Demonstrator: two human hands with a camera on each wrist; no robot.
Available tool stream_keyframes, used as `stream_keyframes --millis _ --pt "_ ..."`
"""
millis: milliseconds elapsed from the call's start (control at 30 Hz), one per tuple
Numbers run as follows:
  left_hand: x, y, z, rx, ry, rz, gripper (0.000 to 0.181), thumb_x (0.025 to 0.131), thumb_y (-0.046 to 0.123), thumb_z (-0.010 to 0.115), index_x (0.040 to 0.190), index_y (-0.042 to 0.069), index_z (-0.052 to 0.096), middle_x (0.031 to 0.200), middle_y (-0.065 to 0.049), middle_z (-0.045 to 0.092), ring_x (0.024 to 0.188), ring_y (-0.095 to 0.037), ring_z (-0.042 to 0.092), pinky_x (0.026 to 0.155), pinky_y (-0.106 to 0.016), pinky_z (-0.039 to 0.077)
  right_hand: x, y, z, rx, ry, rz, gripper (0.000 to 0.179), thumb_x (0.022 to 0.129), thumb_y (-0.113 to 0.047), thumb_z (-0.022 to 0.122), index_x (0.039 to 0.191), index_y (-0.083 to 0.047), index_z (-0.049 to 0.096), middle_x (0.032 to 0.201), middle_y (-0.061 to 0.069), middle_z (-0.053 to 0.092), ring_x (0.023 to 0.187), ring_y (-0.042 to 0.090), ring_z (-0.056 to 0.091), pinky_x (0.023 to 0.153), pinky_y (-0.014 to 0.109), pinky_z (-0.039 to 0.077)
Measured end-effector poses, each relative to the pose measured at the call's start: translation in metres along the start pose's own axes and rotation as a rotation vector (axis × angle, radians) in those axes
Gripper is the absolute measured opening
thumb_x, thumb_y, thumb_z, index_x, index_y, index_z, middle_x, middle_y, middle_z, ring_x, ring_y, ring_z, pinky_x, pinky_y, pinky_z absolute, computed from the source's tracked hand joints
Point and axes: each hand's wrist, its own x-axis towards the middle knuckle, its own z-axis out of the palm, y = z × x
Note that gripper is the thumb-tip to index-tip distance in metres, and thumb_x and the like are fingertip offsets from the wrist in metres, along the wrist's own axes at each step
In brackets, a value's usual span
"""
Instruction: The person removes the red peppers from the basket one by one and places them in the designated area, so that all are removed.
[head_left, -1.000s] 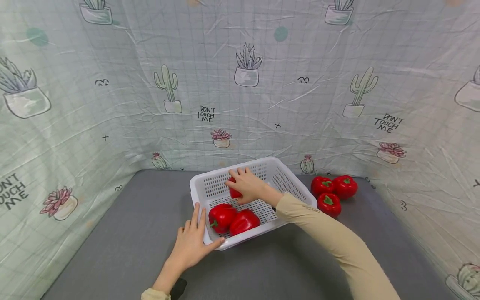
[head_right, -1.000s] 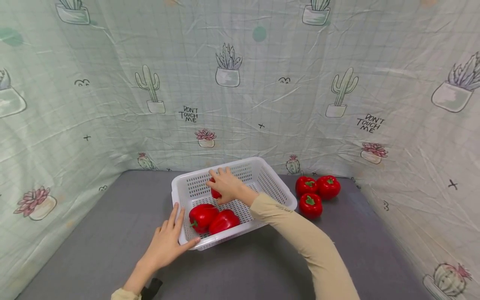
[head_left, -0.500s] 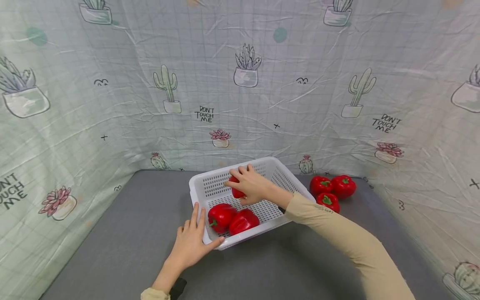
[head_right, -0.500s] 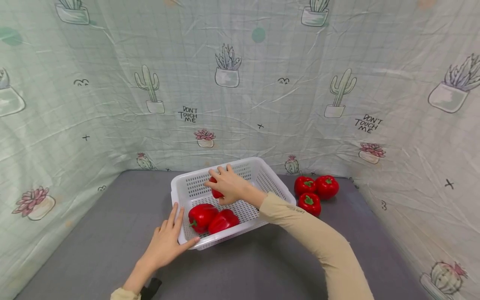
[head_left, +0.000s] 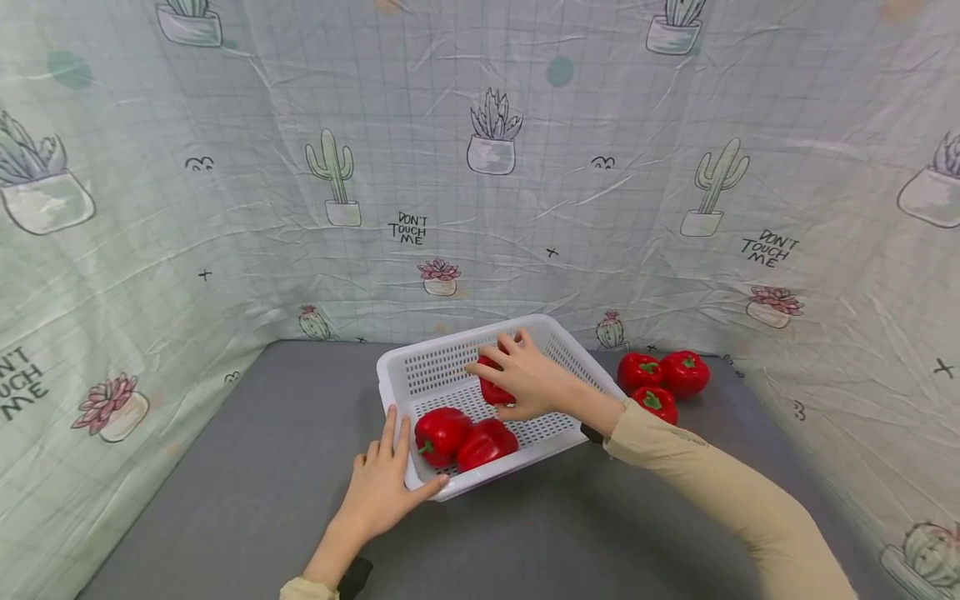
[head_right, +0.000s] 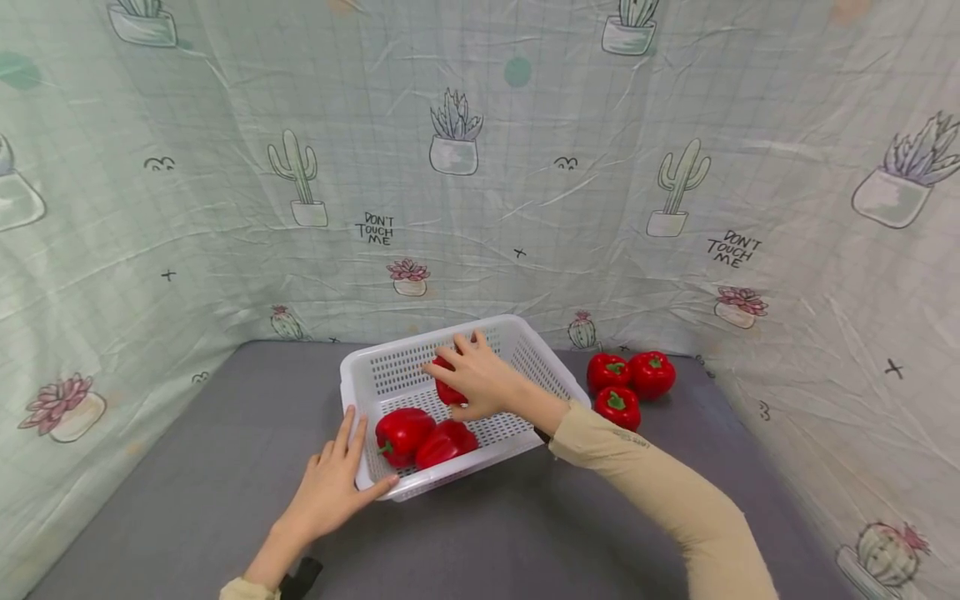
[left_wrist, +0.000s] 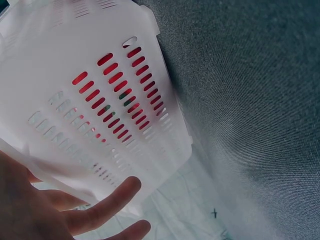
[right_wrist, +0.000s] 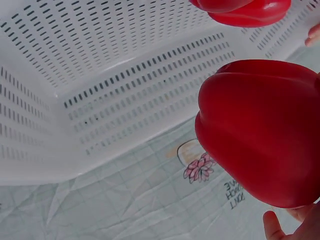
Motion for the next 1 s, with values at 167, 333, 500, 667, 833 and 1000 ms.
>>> stream_keyframes --millis 167,333,500,667,833,1000 --pt "0.000 0.000 0.000 -0.003 0.003 0.004 0.101 0.070 0.074 0.047 0.140 0.005 0.025 0.150 -0.014 0.011 0.105 -0.032 0.045 0.083 -0.052 0.038 -0.015 0.002 -0.001 0.022 0.046 0.052 0.059 0.068 -0.042 0.065 0.121 -0.021 0.050 0.117 0.003 0.052 0.102 0.022 0.043 0.081 0.046 0.036" --pt "0.000 -0.001 0.000 0.003 0.006 0.002 0.101 0.069 0.074 0.047 0.140 0.005 0.025 0.150 -0.014 0.012 0.104 -0.032 0.046 0.082 -0.052 0.039 -0.029 0.002 0.001 0.027 0.097 0.092 0.057 0.068 -0.044 0.065 0.118 -0.020 0.051 0.115 0.002 0.054 0.098 0.020 0.043 0.078 0.044 0.034" --pt "0.000 0.000 0.002 -0.002 -0.002 -0.001 0.101 0.069 0.074 0.046 0.141 0.005 0.025 0.150 -0.014 0.011 0.104 -0.032 0.046 0.083 -0.053 0.038 -0.046 0.001 0.006 0.048 0.156 0.167 0.058 0.067 -0.044 0.067 0.117 -0.019 0.052 0.112 0.002 0.055 0.096 0.020 0.043 0.076 0.043 0.034" --pt "-0.001 0.000 0.002 -0.005 0.013 0.006 0.101 0.070 0.073 0.047 0.140 0.005 0.025 0.150 -0.013 0.012 0.103 -0.031 0.046 0.082 -0.052 0.039 -0.064 0.000 0.004 0.078 0.188 0.274 0.062 0.064 -0.043 0.071 0.118 -0.019 0.051 0.113 0.005 0.055 0.099 0.023 0.045 0.079 0.046 0.035" --pt "-0.001 0.000 0.002 0.005 0.022 0.014 0.100 0.070 0.073 0.048 0.140 0.005 0.026 0.149 -0.014 0.014 0.102 -0.032 0.046 0.081 -0.052 0.039 -0.083 -0.002 0.006 0.105 0.233 0.360 0.064 0.062 -0.041 0.074 0.118 -0.018 0.053 0.116 0.008 0.053 0.098 0.025 0.045 0.080 0.045 0.035" --pt "-0.001 -0.001 0.002 0.011 0.035 0.020 0.099 0.070 0.073 0.048 0.139 0.005 0.028 0.149 -0.015 0.016 0.102 -0.032 0.046 0.081 -0.052 0.039 -0.100 -0.001 0.010 0.129 0.297 0.393 0.065 0.060 -0.038 0.076 0.116 -0.017 0.054 0.114 0.011 0.050 0.096 0.026 0.043 0.076 0.045 0.036"
